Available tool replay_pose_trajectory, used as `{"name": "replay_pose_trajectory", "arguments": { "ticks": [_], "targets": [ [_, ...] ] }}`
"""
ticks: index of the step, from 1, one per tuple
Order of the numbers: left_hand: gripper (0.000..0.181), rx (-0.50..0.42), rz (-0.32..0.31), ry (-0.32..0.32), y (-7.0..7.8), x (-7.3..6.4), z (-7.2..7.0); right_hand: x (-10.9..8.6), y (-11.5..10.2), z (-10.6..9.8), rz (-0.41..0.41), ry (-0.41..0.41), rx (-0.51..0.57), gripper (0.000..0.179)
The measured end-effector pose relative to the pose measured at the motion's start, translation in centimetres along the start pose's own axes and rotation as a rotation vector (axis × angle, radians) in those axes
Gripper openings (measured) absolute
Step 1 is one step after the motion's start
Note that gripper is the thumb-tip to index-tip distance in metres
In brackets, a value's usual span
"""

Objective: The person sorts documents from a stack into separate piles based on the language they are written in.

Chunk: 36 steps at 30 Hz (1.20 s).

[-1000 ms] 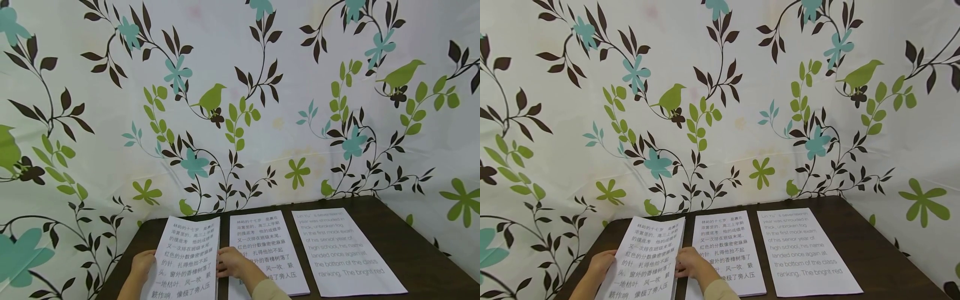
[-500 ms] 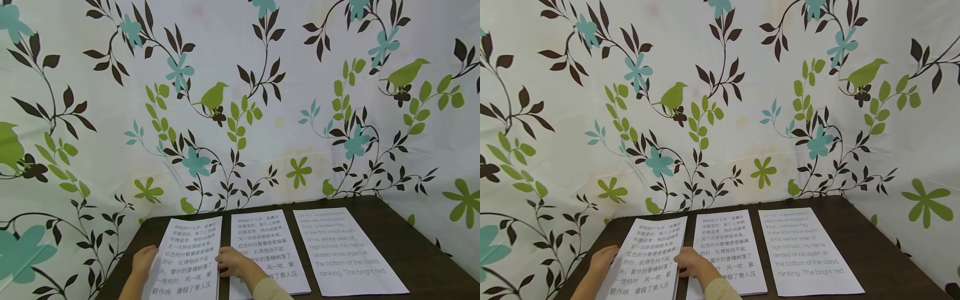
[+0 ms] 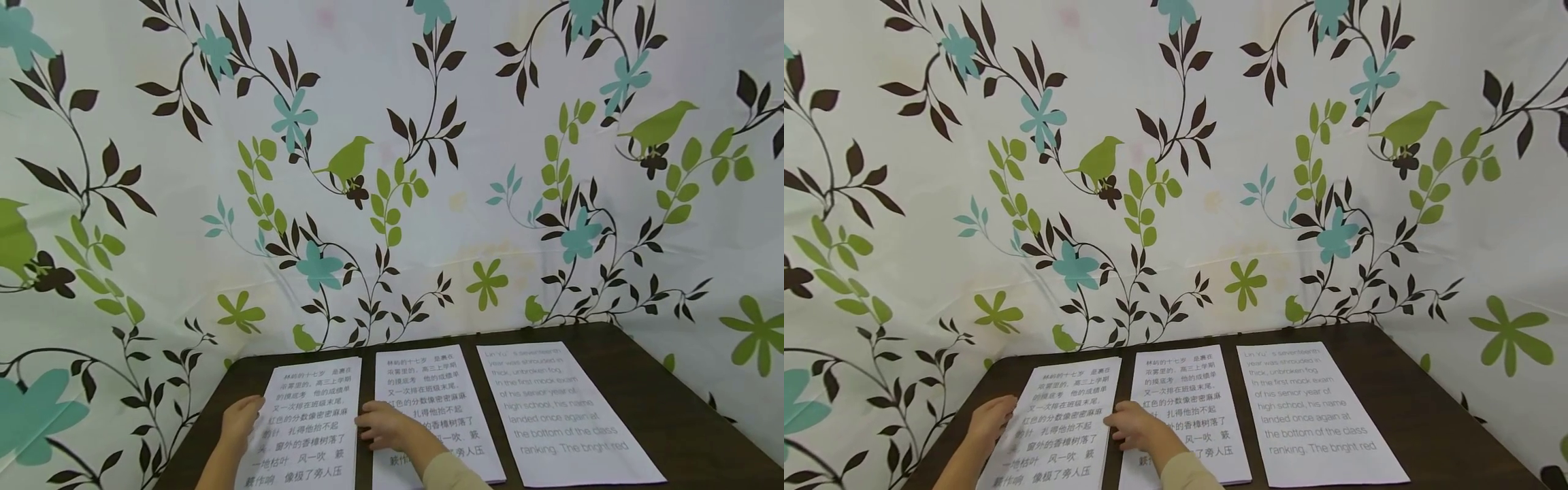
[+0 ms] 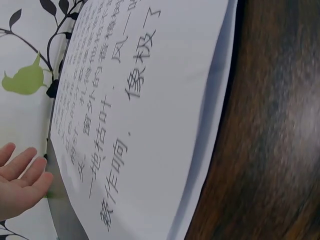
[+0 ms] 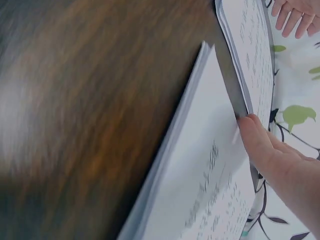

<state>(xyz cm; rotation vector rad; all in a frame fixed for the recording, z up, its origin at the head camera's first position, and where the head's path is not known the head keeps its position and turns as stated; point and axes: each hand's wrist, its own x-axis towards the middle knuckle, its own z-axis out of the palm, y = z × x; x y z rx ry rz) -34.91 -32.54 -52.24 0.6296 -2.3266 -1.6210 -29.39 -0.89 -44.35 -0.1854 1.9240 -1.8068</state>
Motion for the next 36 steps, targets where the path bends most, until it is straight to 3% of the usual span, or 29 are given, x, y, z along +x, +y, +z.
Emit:
{"name": "replay_pose_trajectory", "arguments": {
  "ticks": [4, 9, 14, 17, 22, 29, 33, 36],
  "targets": [
    [0.065, -0.023, 0.036, -0.050, 0.1, -0.1, 0.7, -0.3, -0.2, -1.1, -0.016, 0.025, 0.000, 0.050],
    [0.066, -0.032, 0.035, -0.101, 0.6, -0.3, 2.1, -0.8, -0.4, -2.7, -0.027, 0.065, -0.019, 0.052],
    [0.065, -0.088, 0.050, -0.166, 2.0, -1.1, 4.0, -1.2, -0.7, -4.3, -0.036, 0.092, -0.037, 0.053],
    [0.063, -0.118, 0.058, -0.172, 3.2, -1.8, 5.3, -1.4, -1.0, -5.3, -0.037, 0.115, -0.049, 0.054],
    [0.057, -0.142, 0.071, -0.205, 5.5, -3.7, 6.8, -1.7, -1.4, -6.6, -0.025, 0.164, -0.071, 0.054],
    [0.056, -0.142, 0.061, -0.262, 9.6, -8.0, 7.2, -2.3, -1.8, -8.7, -0.028, 0.192, -0.087, 0.056],
    [0.054, -0.150, 0.054, -0.296, 10.9, -9.4, 7.8, -2.9, -1.9, -9.8, -0.028, 0.197, -0.083, 0.058],
    [0.055, -0.168, 0.067, -0.323, 11.1, -9.7, 8.5, -3.4, -1.8, -10.6, -0.040, 0.187, -0.069, 0.062]
  ]
}}
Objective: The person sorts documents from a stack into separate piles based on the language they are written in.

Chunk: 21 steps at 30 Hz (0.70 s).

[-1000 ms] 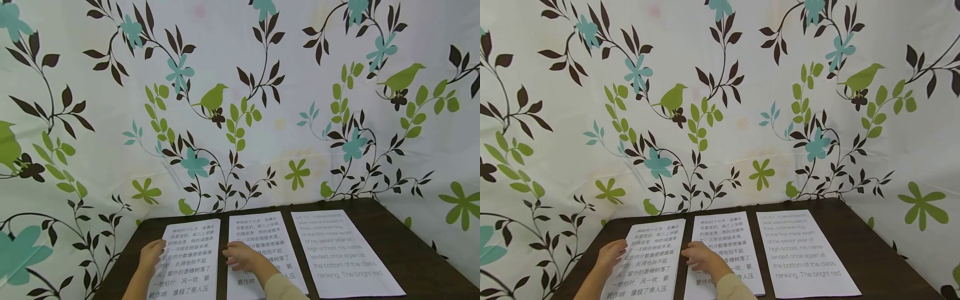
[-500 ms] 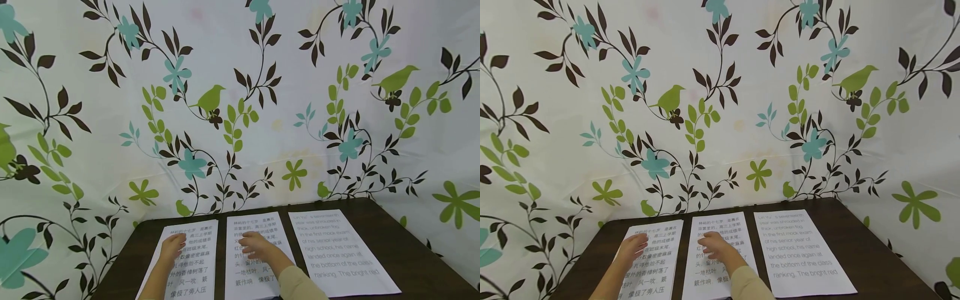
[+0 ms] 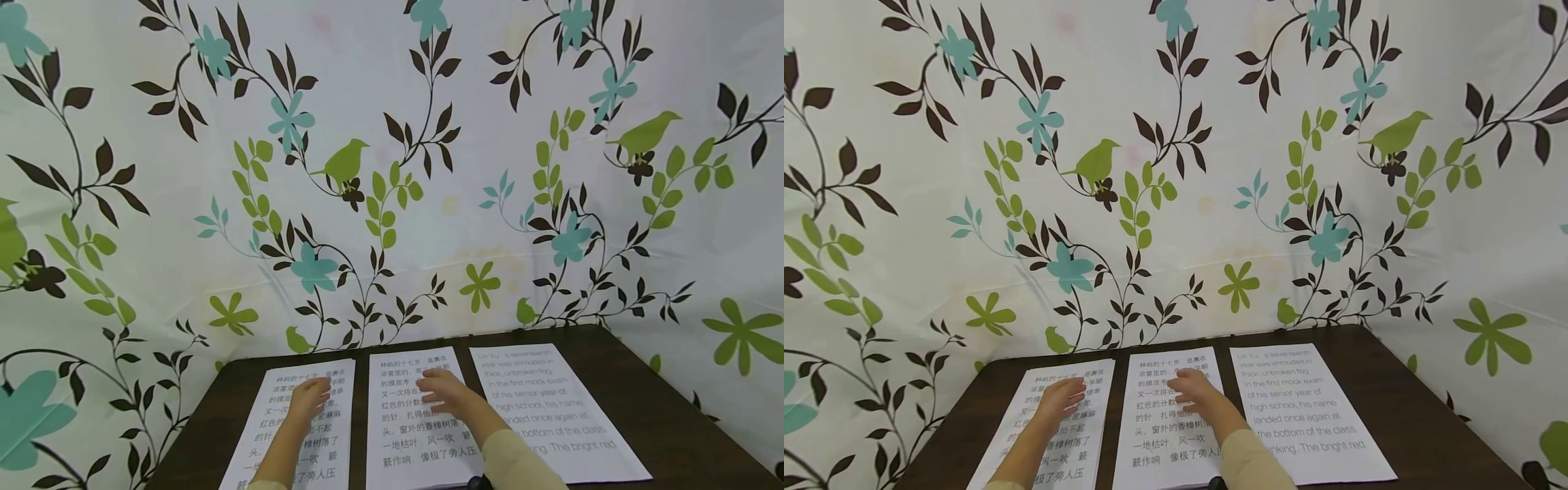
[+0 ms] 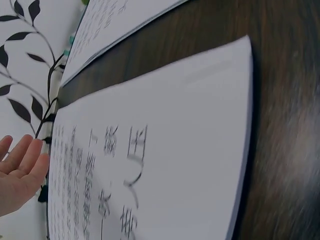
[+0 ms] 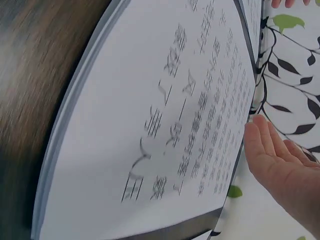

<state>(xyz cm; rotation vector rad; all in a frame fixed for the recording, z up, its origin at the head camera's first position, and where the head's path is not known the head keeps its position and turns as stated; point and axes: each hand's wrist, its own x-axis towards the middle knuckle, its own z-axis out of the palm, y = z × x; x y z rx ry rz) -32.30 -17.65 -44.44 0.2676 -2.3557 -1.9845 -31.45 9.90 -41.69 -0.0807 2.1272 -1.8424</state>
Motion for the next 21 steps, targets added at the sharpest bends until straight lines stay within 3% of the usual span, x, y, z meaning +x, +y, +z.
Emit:
{"name": "replay_pose_trajectory", "arguments": {
  "ticks": [11, 21],
  "targets": [
    [0.054, -0.072, -0.017, -0.040, -0.5, -0.3, 2.6, -0.4, 1.5, -2.3, 0.016, 0.070, 0.009, 0.059],
    [0.054, -0.023, -0.034, -0.101, -0.5, -0.8, 4.1, -0.8, 3.2, -4.0, 0.040, 0.172, -0.010, 0.059]
  ]
}}
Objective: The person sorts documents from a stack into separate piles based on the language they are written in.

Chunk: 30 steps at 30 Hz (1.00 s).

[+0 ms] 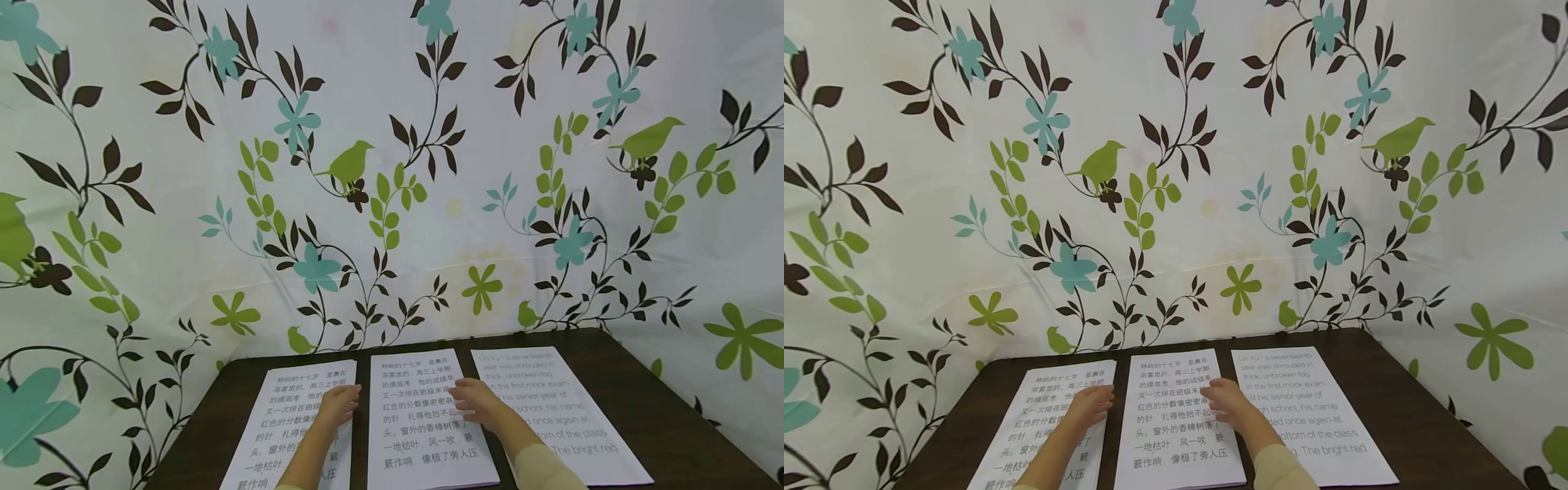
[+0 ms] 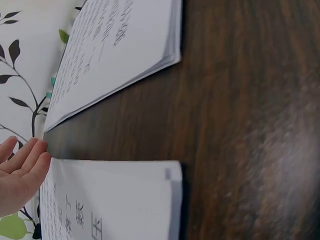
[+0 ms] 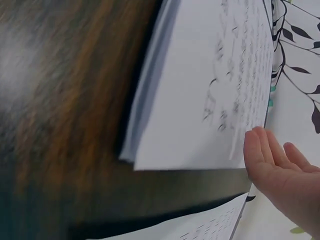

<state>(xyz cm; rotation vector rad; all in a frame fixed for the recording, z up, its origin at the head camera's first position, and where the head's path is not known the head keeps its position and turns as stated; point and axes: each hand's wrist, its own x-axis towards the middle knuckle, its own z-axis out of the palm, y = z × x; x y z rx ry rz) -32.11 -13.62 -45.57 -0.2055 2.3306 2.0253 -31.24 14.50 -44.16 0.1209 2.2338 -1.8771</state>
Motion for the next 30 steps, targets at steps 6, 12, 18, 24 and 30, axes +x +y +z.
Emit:
{"name": "replay_pose_trajectory", "arguments": {
  "ticks": [6, 12, 18, 24, 30],
  "targets": [
    [0.056, 0.043, 0.002, -0.070, -0.1, -0.4, 0.9, -0.2, 0.7, -0.7, 0.013, 0.090, -0.074, 0.055],
    [0.049, 0.066, -0.030, -0.061, 0.0, -0.9, 1.9, -0.2, 1.2, -0.9, 0.031, 0.134, -0.136, 0.053],
    [0.049, 0.087, -0.038, -0.048, 0.1, -1.2, 2.5, -0.4, 1.2, -1.3, 0.029, 0.172, -0.191, 0.048],
    [0.046, 0.088, -0.052, -0.034, 0.5, -1.2, 2.7, -0.8, 1.1, -1.5, 0.021, 0.179, -0.222, 0.044],
    [0.044, 0.108, -0.050, -0.044, 0.7, -1.2, 2.7, -0.7, 1.2, -1.4, 0.019, 0.196, -0.229, 0.040]
  ]
}}
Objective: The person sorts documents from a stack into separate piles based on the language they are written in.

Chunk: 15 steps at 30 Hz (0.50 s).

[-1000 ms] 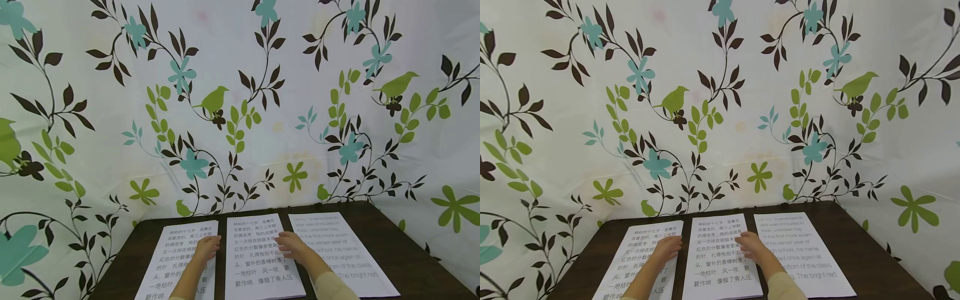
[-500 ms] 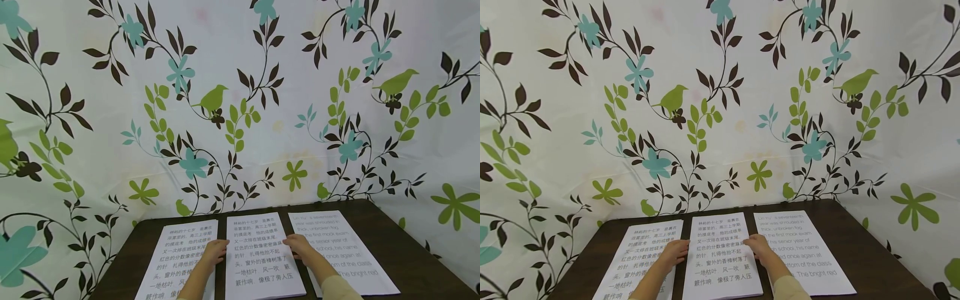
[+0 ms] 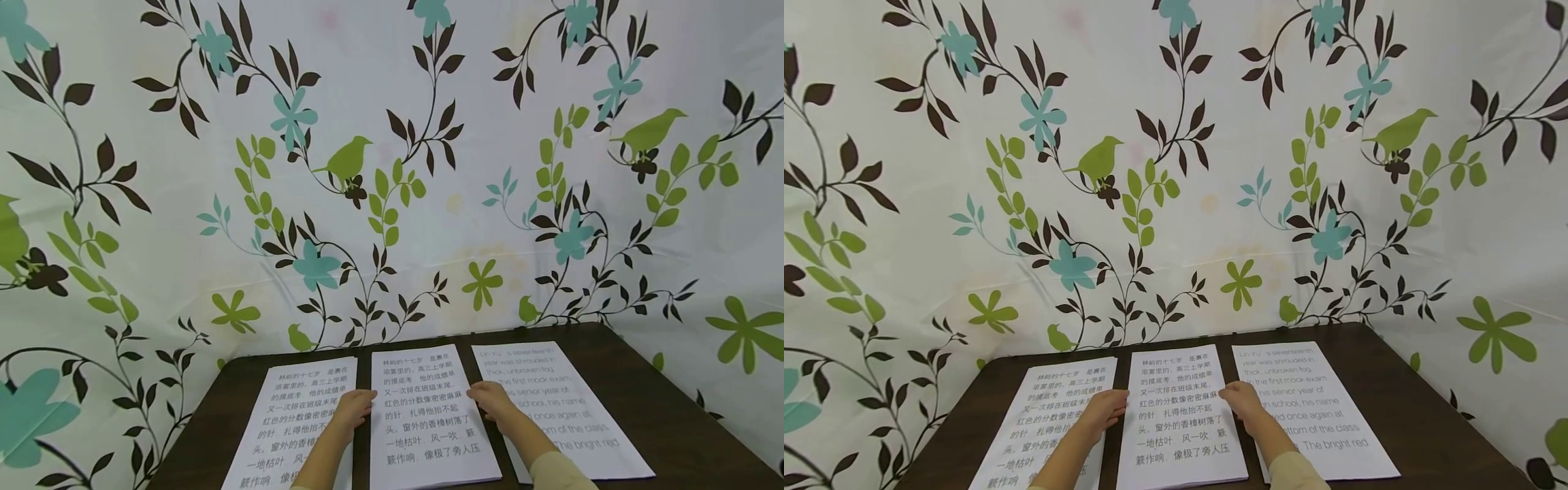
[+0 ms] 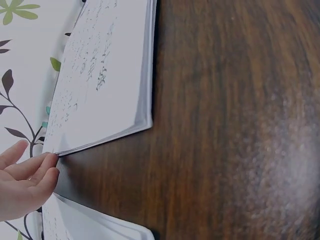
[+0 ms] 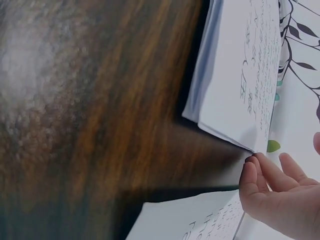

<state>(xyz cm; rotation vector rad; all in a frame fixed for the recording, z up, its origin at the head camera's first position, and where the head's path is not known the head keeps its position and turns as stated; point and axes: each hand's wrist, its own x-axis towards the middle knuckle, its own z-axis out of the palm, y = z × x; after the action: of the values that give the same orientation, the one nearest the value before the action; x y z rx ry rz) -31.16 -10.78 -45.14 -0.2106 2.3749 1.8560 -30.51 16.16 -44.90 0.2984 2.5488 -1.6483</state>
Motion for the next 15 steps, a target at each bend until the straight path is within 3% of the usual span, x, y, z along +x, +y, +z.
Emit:
{"name": "replay_pose_trajectory", "arguments": {
  "ticks": [8, 15],
  "targets": [
    [0.044, 0.011, 0.029, 0.010, 0.51, -0.09, 0.04, 0.14, -0.11, -0.16, -0.044, 0.024, 0.026, 0.039],
    [0.047, -0.145, 0.097, -0.014, -0.05, 0.08, 0.46, 0.20, -0.16, 0.03, -0.017, 0.051, 0.189, 0.042]
  ]
}}
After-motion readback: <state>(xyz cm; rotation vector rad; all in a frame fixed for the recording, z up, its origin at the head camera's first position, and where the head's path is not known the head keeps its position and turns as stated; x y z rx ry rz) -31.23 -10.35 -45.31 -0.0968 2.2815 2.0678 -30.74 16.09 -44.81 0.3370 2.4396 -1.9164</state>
